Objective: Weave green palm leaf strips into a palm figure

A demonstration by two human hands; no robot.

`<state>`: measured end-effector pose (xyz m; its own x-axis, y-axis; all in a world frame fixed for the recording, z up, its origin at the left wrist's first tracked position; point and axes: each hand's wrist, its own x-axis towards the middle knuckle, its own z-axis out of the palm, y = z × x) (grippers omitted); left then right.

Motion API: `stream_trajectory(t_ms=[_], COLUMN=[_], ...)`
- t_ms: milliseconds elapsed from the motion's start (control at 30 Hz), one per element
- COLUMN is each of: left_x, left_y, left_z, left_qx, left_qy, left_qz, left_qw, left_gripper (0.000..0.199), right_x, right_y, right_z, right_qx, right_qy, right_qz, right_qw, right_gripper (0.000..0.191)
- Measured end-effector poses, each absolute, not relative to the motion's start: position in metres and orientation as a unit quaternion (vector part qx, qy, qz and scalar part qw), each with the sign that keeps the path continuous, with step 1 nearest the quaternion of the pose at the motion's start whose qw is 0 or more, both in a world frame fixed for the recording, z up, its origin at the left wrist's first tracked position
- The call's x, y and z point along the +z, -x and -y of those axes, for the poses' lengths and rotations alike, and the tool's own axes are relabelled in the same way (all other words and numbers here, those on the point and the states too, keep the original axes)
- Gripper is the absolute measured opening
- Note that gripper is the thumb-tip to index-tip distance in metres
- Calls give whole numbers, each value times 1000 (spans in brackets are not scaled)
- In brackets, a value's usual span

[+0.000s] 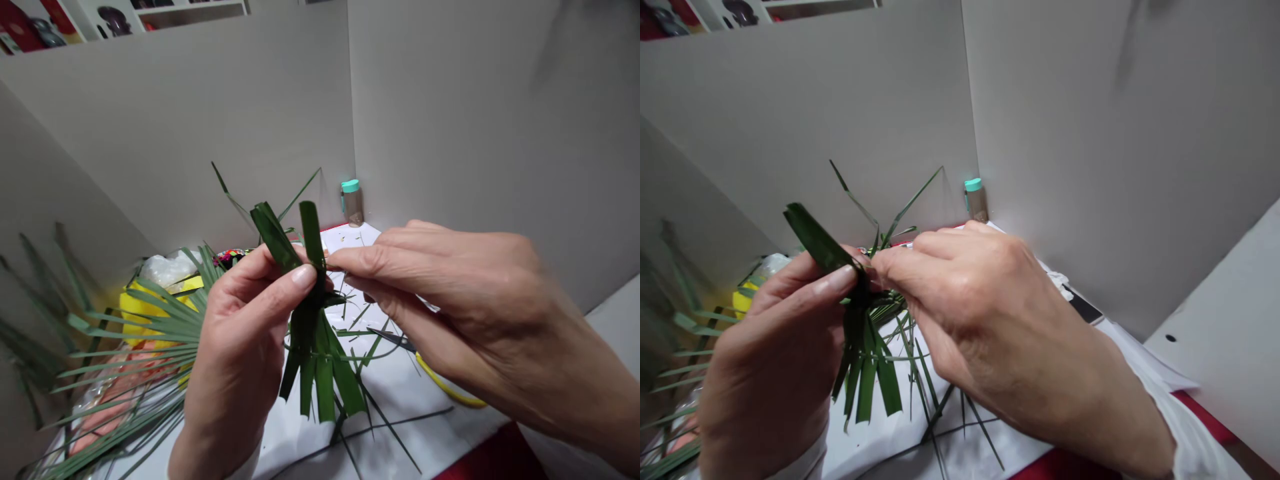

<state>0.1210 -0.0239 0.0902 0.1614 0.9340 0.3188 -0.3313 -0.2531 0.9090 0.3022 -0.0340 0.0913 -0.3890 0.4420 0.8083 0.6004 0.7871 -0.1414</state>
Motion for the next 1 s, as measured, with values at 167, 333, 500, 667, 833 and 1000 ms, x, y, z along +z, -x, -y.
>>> stream_trajectory(t_ms=[167,333,500,667,833,1000], left_x=[89,88,87,86,87,89], left_y=[-121,-122,-122,-121,-121,-121], left_z=[24,25,26,25,25,25], left_qx=[586,585,590,596,592,583], left_qy=[-542,-549,-551,-538,-537,-538], left_qz=[-276,-270,-289,-268,-271,-281], left_qw=[535,533,514,532,536,540], left_gripper=[12,12,11,12,13,12], right_x=[92,93,94,93,92,92], right_y=[-305,-304,-303,-303,-307,-307], right_z=[35,36,37,38,37,37], right_qx=[-86,-74,-68,-84,-56,-58], right_qy=[306,312,311,322,313,310], right_qz=[834,840,841,832,842,845], right_qw=[452,438,438,444,435,431], right_gripper=[27,29,18,21,21,20])
